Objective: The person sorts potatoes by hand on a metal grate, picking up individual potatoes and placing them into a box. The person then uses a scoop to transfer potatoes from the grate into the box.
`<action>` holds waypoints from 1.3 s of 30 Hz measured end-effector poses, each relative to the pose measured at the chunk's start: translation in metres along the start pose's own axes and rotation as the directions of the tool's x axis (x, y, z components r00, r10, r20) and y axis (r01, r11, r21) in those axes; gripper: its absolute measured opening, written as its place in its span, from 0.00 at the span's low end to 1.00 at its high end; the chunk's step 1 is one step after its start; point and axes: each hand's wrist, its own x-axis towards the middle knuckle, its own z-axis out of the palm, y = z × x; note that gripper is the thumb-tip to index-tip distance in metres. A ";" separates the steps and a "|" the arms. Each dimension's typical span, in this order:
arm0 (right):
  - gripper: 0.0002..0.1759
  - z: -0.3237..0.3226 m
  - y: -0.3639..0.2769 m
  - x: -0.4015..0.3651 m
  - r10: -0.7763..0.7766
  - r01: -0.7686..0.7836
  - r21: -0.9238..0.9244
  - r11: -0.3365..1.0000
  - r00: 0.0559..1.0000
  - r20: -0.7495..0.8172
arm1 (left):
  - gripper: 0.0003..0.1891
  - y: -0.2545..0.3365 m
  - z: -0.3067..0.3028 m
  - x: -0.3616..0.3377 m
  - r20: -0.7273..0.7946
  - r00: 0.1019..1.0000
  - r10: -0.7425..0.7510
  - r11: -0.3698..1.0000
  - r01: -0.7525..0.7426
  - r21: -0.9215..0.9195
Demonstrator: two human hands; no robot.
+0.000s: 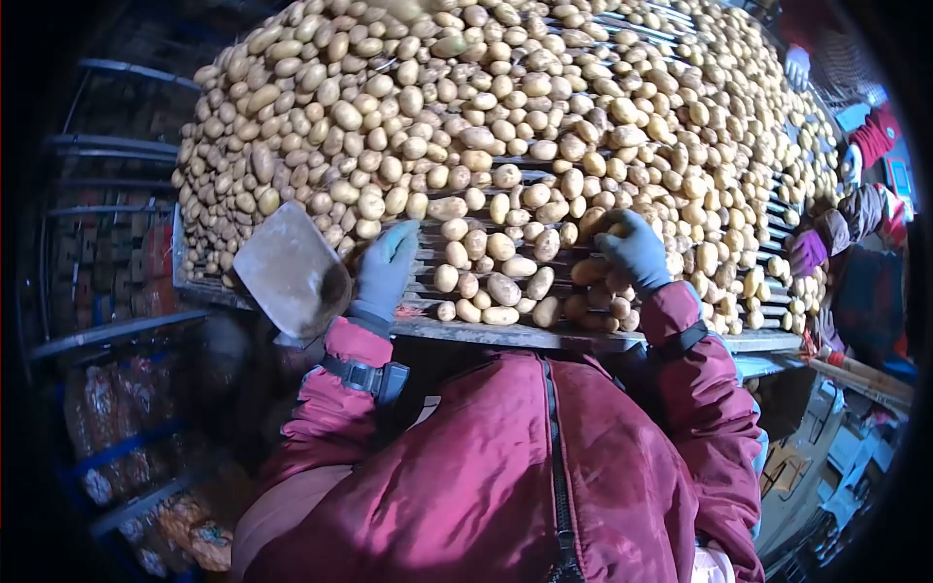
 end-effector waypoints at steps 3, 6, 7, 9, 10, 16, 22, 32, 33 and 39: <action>0.11 0.000 0.020 0.015 0.284 -0.302 0.682 0.666 0.948 0.143 | 0.16 0.022 0.021 -0.001 0.070 0.984 -0.167 0.971 0.176 -0.163; 0.07 0.016 0.043 0.024 0.273 -0.186 0.795 0.578 0.962 0.027 | 0.19 0.055 0.055 0.001 -0.006 0.993 -0.116 0.993 0.116 -0.036; 0.07 0.019 0.047 0.024 0.240 -0.157 0.797 0.584 0.971 0.016 | 0.19 0.057 0.056 0.003 -0.018 0.992 -0.124 0.992 0.123 -0.025; 0.06 0.017 0.040 0.016 0.251 -0.180 0.807 0.563 0.967 0.041 | 0.19 0.058 0.059 0.004 -0.042 0.999 0.012 0.999 -0.013 -0.033; 0.06 0.019 0.047 0.015 0.230 -0.182 0.836 0.518 0.971 0.069 | 0.20 0.057 0.059 0.004 -0.053 0.995 0.081 0.996 -0.083 -0.037; 0.11 0.027 0.036 -0.005 0.010 0.002 0.758 0.652 1.000 -0.011 | 0.28 -0.004 0.003 0.061 -0.458 0.888 -0.042 0.935 0.196 0.294; 0.14 0.026 0.008 0.003 0.102 -0.203 0.907 0.370 0.979 0.177 | 0.28 0.039 0.040 0.045 -0.073 0.997 -0.025 0.940 0.048 0.337; 0.12 0.062 0.019 0.001 0.053 -0.163 0.832 0.531 0.986 0.159 | 0.33 -0.059 -0.039 0.067 -0.418 0.900 -0.119 0.840 0.316 0.441; 0.12 0.067 0.024 0.000 0.012 -0.063 0.752 0.656 0.997 0.073 | 0.33 -0.109 -0.030 0.078 -0.293 0.935 -0.198 0.754 0.337 0.564; 0.12 0.063 -0.004 -0.007 -0.013 -0.068 0.691 0.720 0.994 0.112 | 0.34 -0.033 -0.045 0.090 -0.312 0.900 -0.305 0.690 0.435 0.579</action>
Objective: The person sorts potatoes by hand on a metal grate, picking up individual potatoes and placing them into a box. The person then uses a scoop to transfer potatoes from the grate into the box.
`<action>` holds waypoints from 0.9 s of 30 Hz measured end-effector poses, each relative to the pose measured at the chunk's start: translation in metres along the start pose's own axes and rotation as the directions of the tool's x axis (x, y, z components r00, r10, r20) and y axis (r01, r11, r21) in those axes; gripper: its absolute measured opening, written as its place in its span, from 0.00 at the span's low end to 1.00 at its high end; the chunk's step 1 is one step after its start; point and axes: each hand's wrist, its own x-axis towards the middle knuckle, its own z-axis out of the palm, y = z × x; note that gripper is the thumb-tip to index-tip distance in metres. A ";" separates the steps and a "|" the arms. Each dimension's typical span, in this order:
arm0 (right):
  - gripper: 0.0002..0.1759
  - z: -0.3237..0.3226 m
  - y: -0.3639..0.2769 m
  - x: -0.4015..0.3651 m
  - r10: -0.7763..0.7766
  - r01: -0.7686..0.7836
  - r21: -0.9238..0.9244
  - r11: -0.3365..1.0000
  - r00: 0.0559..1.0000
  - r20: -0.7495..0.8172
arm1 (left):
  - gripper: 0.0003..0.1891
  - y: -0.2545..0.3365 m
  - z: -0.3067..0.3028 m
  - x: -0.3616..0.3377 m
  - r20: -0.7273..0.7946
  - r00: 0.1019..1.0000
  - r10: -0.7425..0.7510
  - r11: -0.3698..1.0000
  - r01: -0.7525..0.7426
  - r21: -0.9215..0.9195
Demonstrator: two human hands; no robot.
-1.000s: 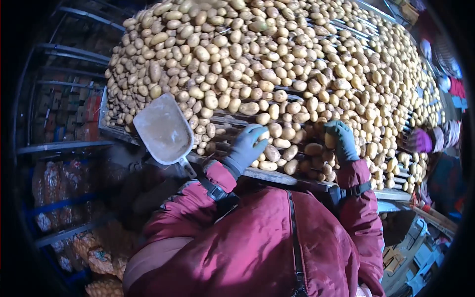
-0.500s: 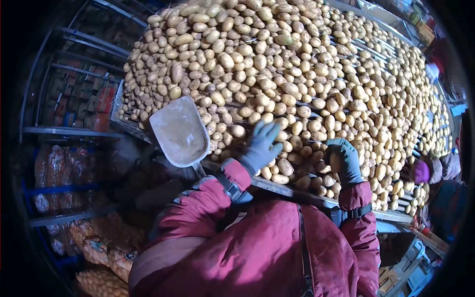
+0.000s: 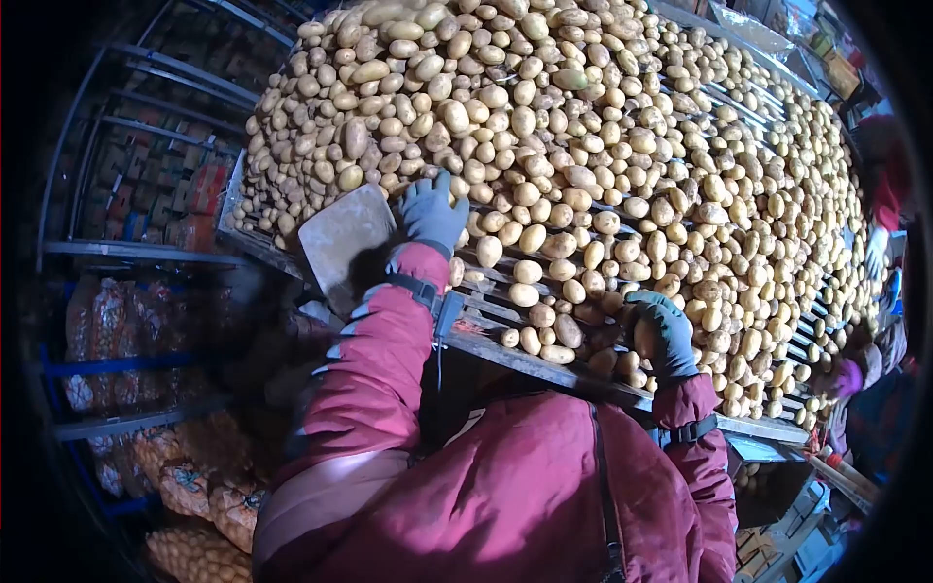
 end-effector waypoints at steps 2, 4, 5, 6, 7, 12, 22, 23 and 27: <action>0.11 0.007 -0.002 0.002 0.150 -0.141 0.360 0.922 0.989 0.001 | 0.34 -0.007 0.032 -0.008 -0.116 0.990 0.077 0.994 -0.085 -0.068; 0.12 0.014 -0.005 0.002 0.180 -0.167 0.354 0.920 0.984 -0.004 | 0.34 -0.008 0.072 -0.019 0.099 0.970 0.222 0.974 -0.226 0.026; 0.13 0.013 0.002 0.004 0.122 -0.119 0.275 0.954 0.992 0.004 | 0.33 -0.006 0.081 -0.029 0.071 0.970 0.231 0.957 -0.213 -0.195; 0.13 0.013 0.010 0.007 0.066 -0.068 0.195 0.978 0.998 0.018 | 0.32 -0.006 0.090 -0.040 0.045 0.972 0.233 0.892 -0.195 -0.407; 0.14 0.016 -0.001 0.003 -0.082 0.084 -0.030 0.996 0.995 0.055 | 0.31 0.018 0.032 -0.055 0.085 0.965 0.250 0.925 -0.211 -0.317; 0.19 0.017 0.009 0.004 -0.261 0.298 -0.285 0.911 0.952 0.161 | 0.32 0.023 0.031 -0.051 0.184 0.913 0.364 0.885 -0.278 -0.373; 0.22 0.042 -0.021 -0.005 0.114 -0.167 0.348 0.923 0.979 0.168 | 0.26 0.038 -0.016 -0.033 0.242 0.862 0.446 0.336 0.089 -0.938; 0.24 0.044 -0.023 -0.004 0.200 -0.268 0.460 0.847 0.961 0.190 | 0.24 0.048 -0.025 -0.038 0.357 0.825 0.438 0.136 0.332 -0.933; 0.29 0.054 -0.020 -0.001 0.169 -0.263 0.562 0.785 0.962 0.214 | 0.24 0.088 -0.023 -0.067 0.399 0.689 0.606 -0.023 0.516 -0.857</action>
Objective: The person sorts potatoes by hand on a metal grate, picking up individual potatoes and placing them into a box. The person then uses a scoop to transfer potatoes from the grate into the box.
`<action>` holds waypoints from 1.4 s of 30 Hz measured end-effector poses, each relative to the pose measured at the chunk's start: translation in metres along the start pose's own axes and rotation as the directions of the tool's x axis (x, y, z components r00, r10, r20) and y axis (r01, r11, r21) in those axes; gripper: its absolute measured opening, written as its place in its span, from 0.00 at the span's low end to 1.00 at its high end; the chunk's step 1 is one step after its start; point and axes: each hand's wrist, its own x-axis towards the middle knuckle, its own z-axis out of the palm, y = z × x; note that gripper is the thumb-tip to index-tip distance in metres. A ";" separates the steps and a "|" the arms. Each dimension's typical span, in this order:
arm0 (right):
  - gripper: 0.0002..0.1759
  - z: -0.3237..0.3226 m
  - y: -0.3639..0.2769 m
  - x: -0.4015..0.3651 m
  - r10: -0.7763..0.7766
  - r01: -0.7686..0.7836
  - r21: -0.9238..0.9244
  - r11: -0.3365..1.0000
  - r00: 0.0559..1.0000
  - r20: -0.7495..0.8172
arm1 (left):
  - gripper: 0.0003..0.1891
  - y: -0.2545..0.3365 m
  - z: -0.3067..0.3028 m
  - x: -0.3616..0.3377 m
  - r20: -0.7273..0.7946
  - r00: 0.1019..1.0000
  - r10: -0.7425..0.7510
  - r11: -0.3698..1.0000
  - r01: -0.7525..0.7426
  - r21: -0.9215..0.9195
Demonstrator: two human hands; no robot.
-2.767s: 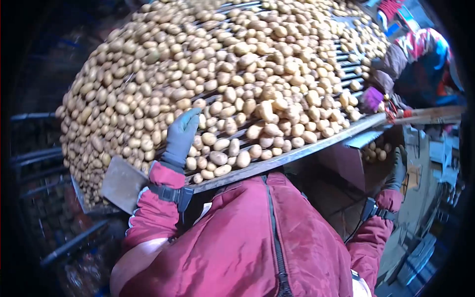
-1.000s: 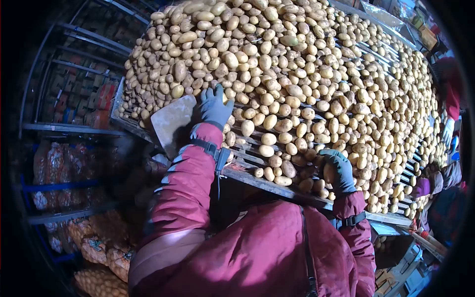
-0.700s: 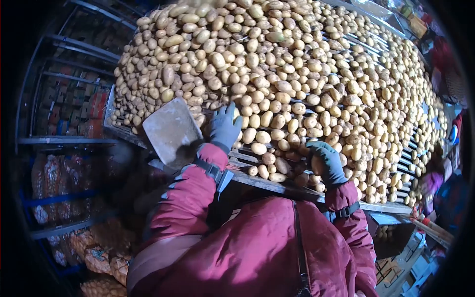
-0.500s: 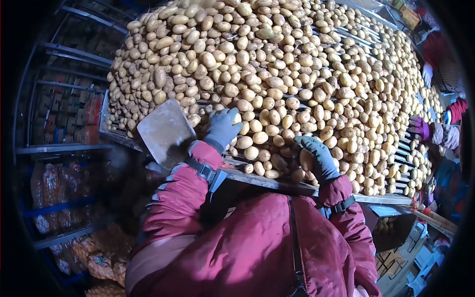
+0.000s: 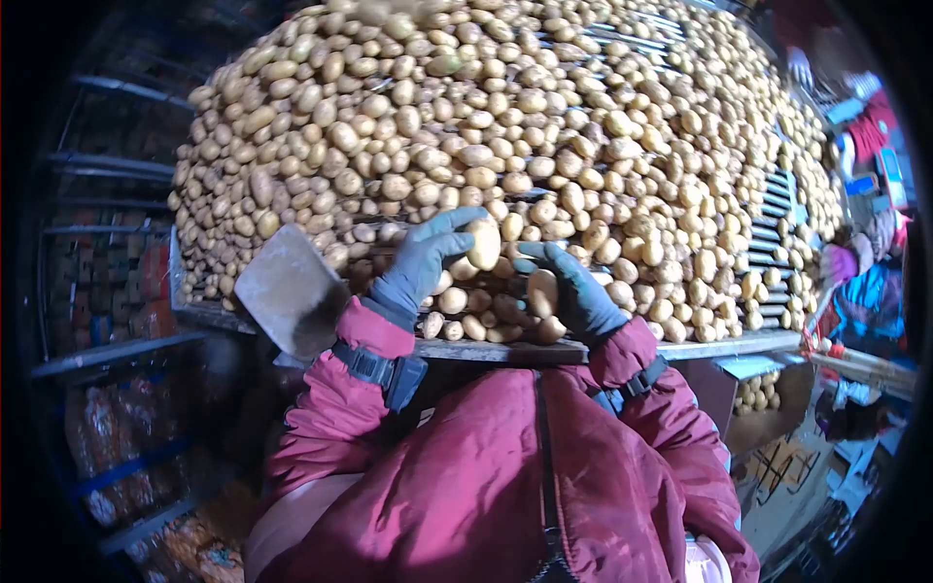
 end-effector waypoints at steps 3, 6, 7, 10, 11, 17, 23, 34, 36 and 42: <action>0.30 -0.059 0.061 0.025 0.101 -0.100 0.103 0.990 0.995 -0.009 | 0.24 0.068 0.089 -0.043 0.237 0.971 0.035 0.852 -0.153 0.501; 0.29 -0.020 0.011 -0.012 0.264 -0.268 0.232 0.935 0.963 0.049 | 0.26 0.004 0.099 -0.016 0.334 0.940 0.071 0.875 -0.220 0.432; 0.28 -0.017 0.011 -0.018 0.201 -0.202 0.239 0.950 0.979 0.028 | 0.26 -0.002 0.099 -0.010 0.382 0.924 0.030 0.829 -0.237 0.507; 0.26 -0.016 0.005 -0.047 0.090 -0.074 0.208 0.975 0.993 -0.071 | 0.25 -0.029 0.109 -0.003 0.376 0.922 0.095 0.729 -0.322 0.604; 0.26 -0.018 -0.003 -0.059 0.114 -0.090 0.173 0.981 0.985 -0.133 | 0.26 -0.027 0.111 0.000 0.417 0.905 0.077 0.628 -0.369 0.685; 0.22 -0.119 0.010 -0.138 -0.198 0.392 0.147 0.908 0.712 -0.674 | 0.23 0.009 0.130 0.011 0.254 0.964 -0.075 0.832 -0.080 0.548; 0.18 -0.215 -0.042 -0.367 -0.524 0.193 -0.494 0.848 0.156 -0.837 | 0.19 0.007 0.045 0.055 0.113 0.983 0.146 0.730 -0.184 0.658; 0.21 -0.187 -0.066 -0.236 -0.476 0.221 -0.426 0.877 0.514 -0.714 | 0.18 -0.017 -0.029 0.073 -0.067 0.919 0.388 0.618 -0.206 0.759; 0.20 -0.128 -0.079 -0.168 -0.432 0.170 -0.437 0.883 0.659 -0.616 | 0.21 -0.019 -0.003 0.062 0.101 0.934 0.342 0.334 -0.222 0.916; 0.14 -0.058 -0.059 -0.044 -0.274 0.141 -0.394 0.908 0.912 -0.305 | 0.26 -0.053 0.020 0.034 -0.024 0.948 0.318 0.344 -0.091 0.934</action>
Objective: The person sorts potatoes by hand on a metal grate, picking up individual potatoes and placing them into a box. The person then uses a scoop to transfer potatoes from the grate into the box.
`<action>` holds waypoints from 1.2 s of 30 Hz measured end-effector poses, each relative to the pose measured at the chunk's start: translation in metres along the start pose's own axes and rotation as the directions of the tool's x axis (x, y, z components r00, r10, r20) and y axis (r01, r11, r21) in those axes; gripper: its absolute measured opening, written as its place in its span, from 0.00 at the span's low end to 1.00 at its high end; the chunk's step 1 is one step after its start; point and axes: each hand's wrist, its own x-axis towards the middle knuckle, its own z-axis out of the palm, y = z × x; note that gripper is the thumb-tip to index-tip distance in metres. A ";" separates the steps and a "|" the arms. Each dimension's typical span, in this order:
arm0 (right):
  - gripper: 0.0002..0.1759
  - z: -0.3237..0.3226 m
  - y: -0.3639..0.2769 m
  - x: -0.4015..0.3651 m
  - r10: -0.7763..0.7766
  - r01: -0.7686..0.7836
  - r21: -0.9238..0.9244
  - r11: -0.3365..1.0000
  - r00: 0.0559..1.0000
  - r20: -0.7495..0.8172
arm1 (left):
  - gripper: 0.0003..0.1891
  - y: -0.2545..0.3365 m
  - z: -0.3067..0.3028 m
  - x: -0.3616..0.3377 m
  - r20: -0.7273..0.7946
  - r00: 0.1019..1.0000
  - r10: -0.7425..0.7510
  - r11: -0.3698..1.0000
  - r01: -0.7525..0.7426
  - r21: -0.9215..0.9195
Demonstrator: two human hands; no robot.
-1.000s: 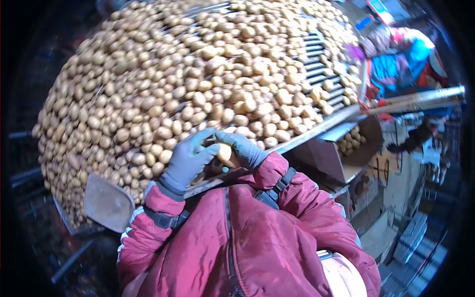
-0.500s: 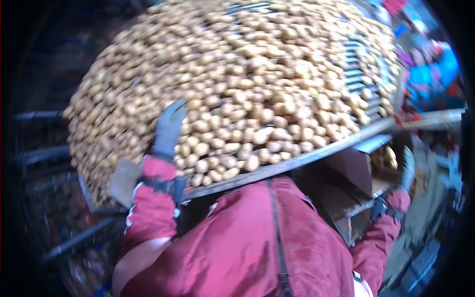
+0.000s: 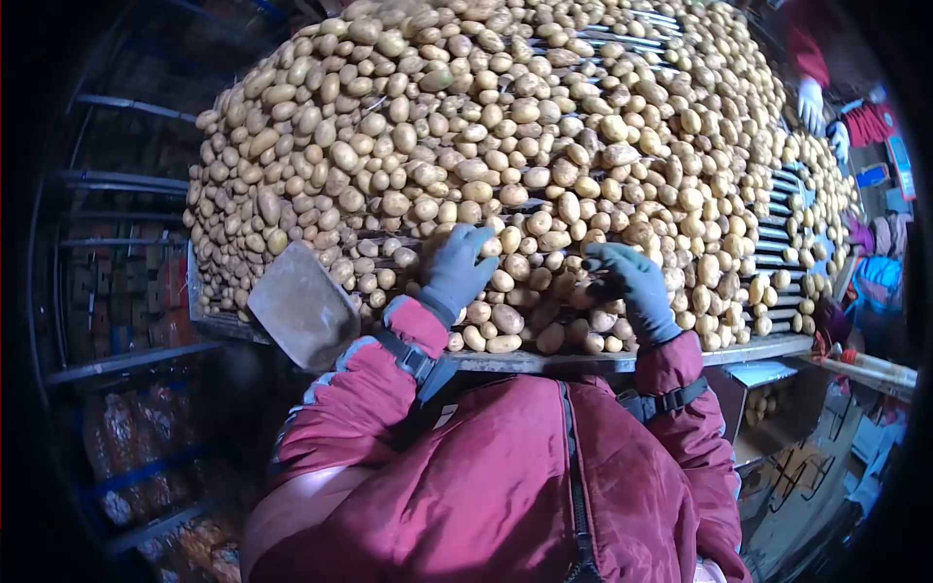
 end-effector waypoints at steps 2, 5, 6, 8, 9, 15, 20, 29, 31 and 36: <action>0.16 0.018 0.021 0.011 0.028 -0.028 0.005 1.000 0.993 0.114 | 0.21 0.013 -0.018 -0.013 0.048 0.999 -0.003 0.989 0.010 -0.148; 0.17 0.034 0.045 0.011 0.146 -0.142 -0.038 0.989 0.966 0.212 | 0.15 -0.009 -0.028 -0.024 -0.184 0.975 0.121 0.984 -0.142 -0.104; 0.17 0.037 0.047 0.008 0.206 -0.211 -0.009 0.977 0.938 0.278 | 0.14 -0.021 -0.033 -0.026 -0.222 0.975 0.004 0.983 -0.045 -0.176; 0.17 0.041 0.049 0.005 0.264 -0.285 0.010 0.958 0.900 0.348 | 0.14 -0.015 -0.051 -0.042 -0.161 0.987 0.024 0.977 -0.058 -0.205; 0.17 0.043 0.052 0.006 0.100 -0.040 -0.146 0.989 0.895 0.434 | 0.15 -0.012 -0.056 -0.047 -0.103 0.993 0.064 0.968 -0.087 -0.236; 0.16 0.038 0.032 0.011 -0.016 0.323 -0.408 0.854 0.800 0.600 | 0.22 0.019 -0.027 -0.050 0.072 0.995 -0.064 0.930 0.033 0.367; 0.16 0.024 0.044 0.017 0.107 0.057 -0.293 0.955 0.851 0.514 | 0.22 0.000 -0.019 -0.050 0.173 0.955 -0.241 0.964 0.215 0.156; 0.19 -0.015 0.002 0.015 0.384 -0.404 -0.038 0.914 0.830 0.405 | 0.40 -0.121 -0.081 0.046 -0.400 0.702 -0.589 0.806 0.547 -0.227; 0.19 -0.035 0.025 0.021 0.317 -0.364 0.001 0.932 0.815 0.485 | 0.43 -0.118 -0.064 0.076 -0.406 0.658 -0.634 0.766 0.608 -0.211; 0.16 -0.064 0.003 0.029 0.149 -0.058 -0.215 0.975 0.888 0.436 | 0.38 -0.109 -0.009 0.097 -0.402 0.884 -0.239 0.890 0.365 0.272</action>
